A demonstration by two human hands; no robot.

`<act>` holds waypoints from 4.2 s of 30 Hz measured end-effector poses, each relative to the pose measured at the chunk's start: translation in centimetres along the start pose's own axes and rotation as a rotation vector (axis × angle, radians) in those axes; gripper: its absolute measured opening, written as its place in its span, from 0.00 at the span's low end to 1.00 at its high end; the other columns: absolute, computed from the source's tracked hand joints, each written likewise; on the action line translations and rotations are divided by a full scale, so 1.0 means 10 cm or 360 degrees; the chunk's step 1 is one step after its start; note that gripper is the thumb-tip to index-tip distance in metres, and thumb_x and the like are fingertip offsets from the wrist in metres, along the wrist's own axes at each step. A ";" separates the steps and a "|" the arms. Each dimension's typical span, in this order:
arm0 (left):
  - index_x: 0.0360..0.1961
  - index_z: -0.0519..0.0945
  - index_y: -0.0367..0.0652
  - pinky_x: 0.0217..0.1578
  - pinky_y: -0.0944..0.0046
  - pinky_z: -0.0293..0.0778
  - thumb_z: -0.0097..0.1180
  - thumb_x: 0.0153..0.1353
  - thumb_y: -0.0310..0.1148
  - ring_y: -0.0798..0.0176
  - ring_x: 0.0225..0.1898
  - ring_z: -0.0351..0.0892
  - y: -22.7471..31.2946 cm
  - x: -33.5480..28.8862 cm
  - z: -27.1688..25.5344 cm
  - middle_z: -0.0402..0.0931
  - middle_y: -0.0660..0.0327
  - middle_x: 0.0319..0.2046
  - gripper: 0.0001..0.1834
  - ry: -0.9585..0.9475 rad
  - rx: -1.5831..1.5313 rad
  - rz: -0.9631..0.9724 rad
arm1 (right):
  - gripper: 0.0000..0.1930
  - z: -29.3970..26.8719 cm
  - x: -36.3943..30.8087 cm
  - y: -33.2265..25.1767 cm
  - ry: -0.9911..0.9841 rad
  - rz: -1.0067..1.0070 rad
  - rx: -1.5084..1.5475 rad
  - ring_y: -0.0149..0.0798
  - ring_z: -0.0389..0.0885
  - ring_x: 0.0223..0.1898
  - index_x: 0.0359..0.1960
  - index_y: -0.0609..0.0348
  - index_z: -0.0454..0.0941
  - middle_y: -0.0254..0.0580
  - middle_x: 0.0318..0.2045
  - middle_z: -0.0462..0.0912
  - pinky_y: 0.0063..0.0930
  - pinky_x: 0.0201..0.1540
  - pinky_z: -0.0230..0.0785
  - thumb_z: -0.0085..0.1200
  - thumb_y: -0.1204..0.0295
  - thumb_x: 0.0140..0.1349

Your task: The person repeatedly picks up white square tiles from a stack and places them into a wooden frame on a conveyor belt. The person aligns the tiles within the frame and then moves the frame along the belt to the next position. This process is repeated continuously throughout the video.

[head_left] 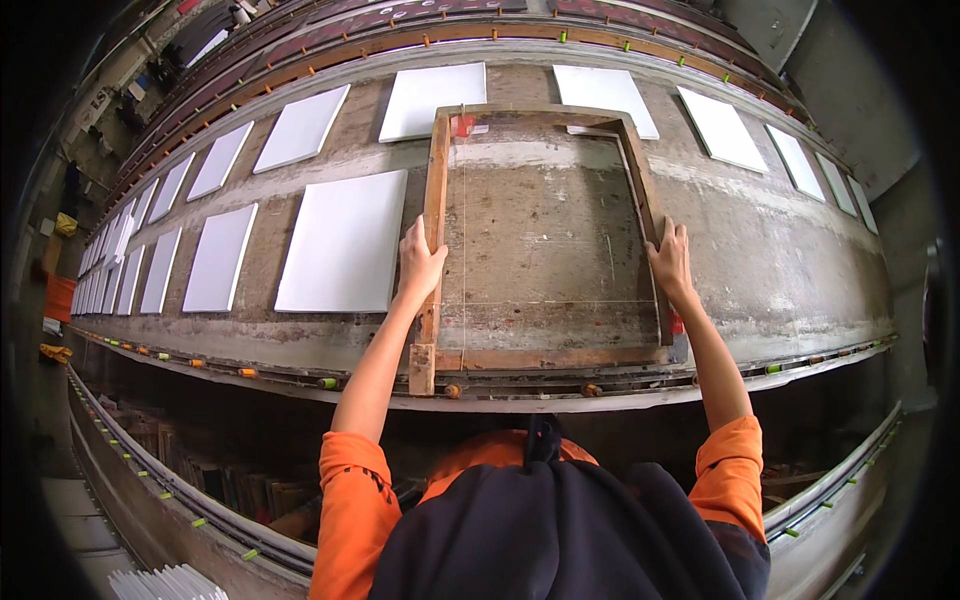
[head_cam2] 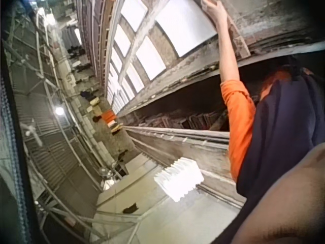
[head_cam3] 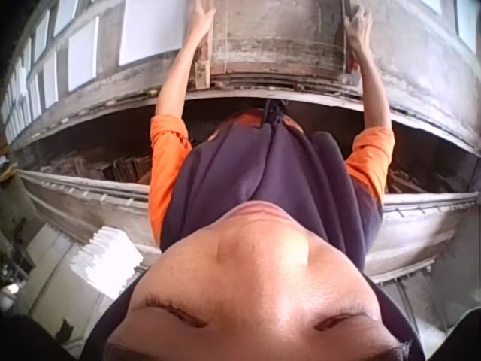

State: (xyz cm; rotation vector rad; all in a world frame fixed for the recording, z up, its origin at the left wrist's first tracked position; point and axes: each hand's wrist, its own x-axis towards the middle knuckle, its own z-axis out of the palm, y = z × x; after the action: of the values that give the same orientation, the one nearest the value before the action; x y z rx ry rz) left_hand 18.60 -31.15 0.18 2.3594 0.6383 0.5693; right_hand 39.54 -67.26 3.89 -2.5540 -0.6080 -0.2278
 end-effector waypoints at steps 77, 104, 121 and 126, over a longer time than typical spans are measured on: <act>0.45 0.73 0.38 0.51 0.56 0.63 0.49 0.57 0.27 0.51 0.48 0.70 -4.62 -3.85 -4.11 0.72 0.51 0.43 0.13 0.2110 0.0240 -0.1569 | 0.14 4.76 -4.17 -8.23 -0.1542 -0.1368 0.1206 0.50 0.72 0.50 0.48 0.60 0.71 0.50 0.46 0.75 0.38 0.52 0.62 0.38 0.68 0.65; 0.48 0.70 0.42 0.55 0.54 0.58 0.50 0.58 0.28 0.52 0.53 0.63 -8.39 -2.74 -9.49 0.68 0.55 0.47 0.15 0.2342 0.0451 -0.1165 | 0.08 5.69 -4.41 -15.86 -0.1376 -0.1936 0.1823 0.47 0.76 0.35 0.39 0.62 0.76 0.50 0.37 0.74 0.33 0.38 0.68 0.44 0.75 0.61; 0.53 0.66 0.37 0.58 0.55 0.54 0.45 0.63 0.41 0.51 0.57 0.59 -10.81 -0.38 -11.78 0.63 0.50 0.53 0.22 0.1460 0.0011 -0.0529 | 0.09 7.24 -1.43 -16.81 -0.0781 -0.1236 0.1366 0.46 0.77 0.39 0.41 0.59 0.75 0.50 0.43 0.73 0.33 0.42 0.71 0.46 0.77 0.60; 0.53 0.65 0.38 0.57 0.55 0.55 0.44 0.64 0.45 0.52 0.57 0.59 -11.38 0.78 -12.06 0.63 0.51 0.54 0.24 0.1097 -0.0138 -0.0449 | 0.10 7.63 -0.98 -16.83 -0.0508 -0.0956 0.1379 0.45 0.78 0.38 0.44 0.59 0.73 0.50 0.42 0.72 0.32 0.42 0.71 0.46 0.78 0.60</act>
State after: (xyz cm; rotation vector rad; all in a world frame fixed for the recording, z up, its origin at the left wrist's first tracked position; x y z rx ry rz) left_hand -73.80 106.22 13.05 1.9149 1.1924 1.2604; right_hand -43.28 98.11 8.42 -1.5331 -1.2601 0.2173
